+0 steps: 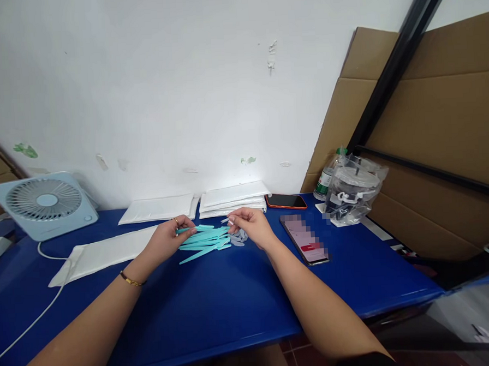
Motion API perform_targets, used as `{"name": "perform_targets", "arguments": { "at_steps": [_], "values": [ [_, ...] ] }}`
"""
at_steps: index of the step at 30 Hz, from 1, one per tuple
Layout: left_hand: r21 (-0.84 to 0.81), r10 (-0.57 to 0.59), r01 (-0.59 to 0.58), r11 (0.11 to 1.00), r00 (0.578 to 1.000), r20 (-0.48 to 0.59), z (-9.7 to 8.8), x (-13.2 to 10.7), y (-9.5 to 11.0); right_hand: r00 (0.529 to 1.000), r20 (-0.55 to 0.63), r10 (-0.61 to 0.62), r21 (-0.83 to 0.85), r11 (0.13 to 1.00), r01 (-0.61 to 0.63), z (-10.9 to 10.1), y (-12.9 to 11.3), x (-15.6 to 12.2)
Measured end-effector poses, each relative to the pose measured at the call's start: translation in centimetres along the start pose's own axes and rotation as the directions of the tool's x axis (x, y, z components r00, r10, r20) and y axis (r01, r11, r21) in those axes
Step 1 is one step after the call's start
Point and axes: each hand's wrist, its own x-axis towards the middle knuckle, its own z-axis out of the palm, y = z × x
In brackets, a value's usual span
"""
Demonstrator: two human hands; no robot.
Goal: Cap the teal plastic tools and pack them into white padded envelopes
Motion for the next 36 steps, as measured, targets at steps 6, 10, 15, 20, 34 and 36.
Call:
{"name": "perform_targets", "arguments": {
  "at_steps": [6,10,15,20,34,36],
  "values": [
    [0.096,-0.023,0.024,0.995,1.000,-0.015,-0.3,-0.2,1.3,0.999,0.033,0.013,0.015,1.000,-0.013,1.4,-0.1,-0.4],
    [0.086,-0.045,0.045,0.995,0.999,0.003,-0.3,-0.3,1.7,0.999,0.047,-0.003,-0.030,1.000,0.004,1.6,0.0,-0.4],
    [0.080,-0.027,0.028,0.996,0.999,-0.018,-0.2,-0.3,1.4,0.999,0.020,-0.040,-0.046,0.998,0.041,1.3,0.2,-0.5],
    [0.065,-0.039,0.040,0.997,0.999,-0.024,-0.2,-0.3,1.2,0.999,0.037,-0.039,-0.051,0.998,0.041,1.5,-0.1,-0.7],
    [0.206,0.063,-0.024,0.978,0.981,-0.182,1.2,-0.5,1.5,0.992,-0.099,-0.073,-0.164,0.985,0.057,-1.0,0.6,0.5],
    [0.226,0.049,-0.022,0.974,0.992,-0.113,1.5,-0.4,0.7,0.967,-0.228,-0.117,-0.179,0.981,0.076,-2.8,0.8,1.2]
  ]
}}
